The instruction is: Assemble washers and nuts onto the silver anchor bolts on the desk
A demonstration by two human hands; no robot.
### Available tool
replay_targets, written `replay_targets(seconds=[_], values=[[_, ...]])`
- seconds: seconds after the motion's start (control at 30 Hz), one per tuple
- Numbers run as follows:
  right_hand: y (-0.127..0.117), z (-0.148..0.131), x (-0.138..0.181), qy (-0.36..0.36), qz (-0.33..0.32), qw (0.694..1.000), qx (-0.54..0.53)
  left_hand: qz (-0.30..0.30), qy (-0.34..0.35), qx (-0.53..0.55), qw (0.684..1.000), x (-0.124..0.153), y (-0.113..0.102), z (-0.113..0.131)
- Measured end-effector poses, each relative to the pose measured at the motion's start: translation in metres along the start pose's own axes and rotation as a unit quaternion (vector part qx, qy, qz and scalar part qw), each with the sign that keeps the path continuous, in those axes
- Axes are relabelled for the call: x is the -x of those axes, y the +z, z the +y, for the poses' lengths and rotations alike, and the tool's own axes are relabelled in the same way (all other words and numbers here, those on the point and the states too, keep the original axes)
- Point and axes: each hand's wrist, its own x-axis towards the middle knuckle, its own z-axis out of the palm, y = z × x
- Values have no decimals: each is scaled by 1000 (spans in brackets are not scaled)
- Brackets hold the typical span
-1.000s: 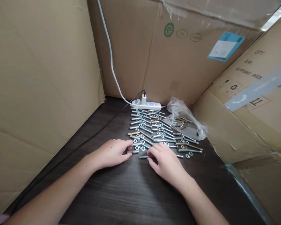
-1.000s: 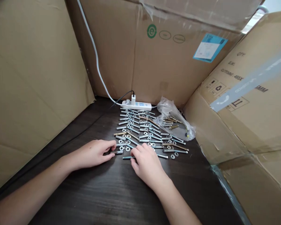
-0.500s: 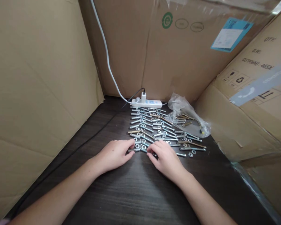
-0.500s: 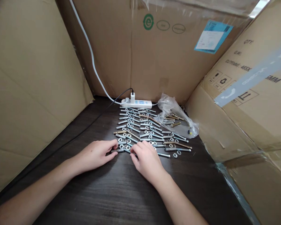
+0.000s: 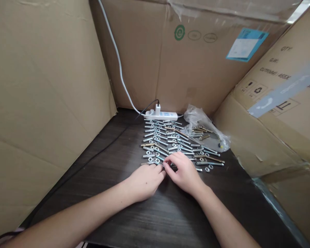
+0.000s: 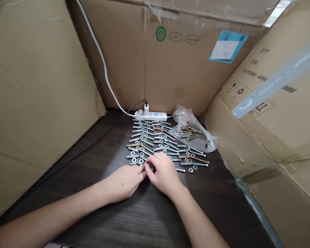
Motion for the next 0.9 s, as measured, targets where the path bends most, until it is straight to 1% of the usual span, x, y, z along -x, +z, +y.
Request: replay_targets(seconds=[0.07,0.17,0.3,0.4,0.47,0.5,0.57,0.63,0.67,0.77,0.9], values=[[-2,1,0,-1,0,1000,-7,-2,-11,-6,1000,-5,4,1],[-4,1,0,-4,5,1000,-8,1,-29,1,1000,-7,4,0],[-5,3,0,-4,13,1000,-8,10,-37,11,999,-5,2,-1],[-4,4,-1,-6,14,1000,-8,28,-42,30,998,-1,-4,-3],[-4,4,-1,-8,15,1000,-9,55,-70,56,994,1,-13,-7],[-4,4,-1,-8,15,1000,-10,78,-98,70,990,2,-17,-11],[-4,5,-1,-5,15,1000,-11,144,-157,102,972,3,-26,-21],[-4,5,-2,-2,11,1000,-14,193,-184,127,955,5,-32,-31],[-5,5,-2,-1,9,1000,-15,198,-189,135,952,5,-33,-36],[-4,2,-2,-6,-8,1000,-10,183,-179,149,955,5,-33,-44],[-2,-4,0,-37,-69,997,6,151,-105,171,968,5,-31,-45]])
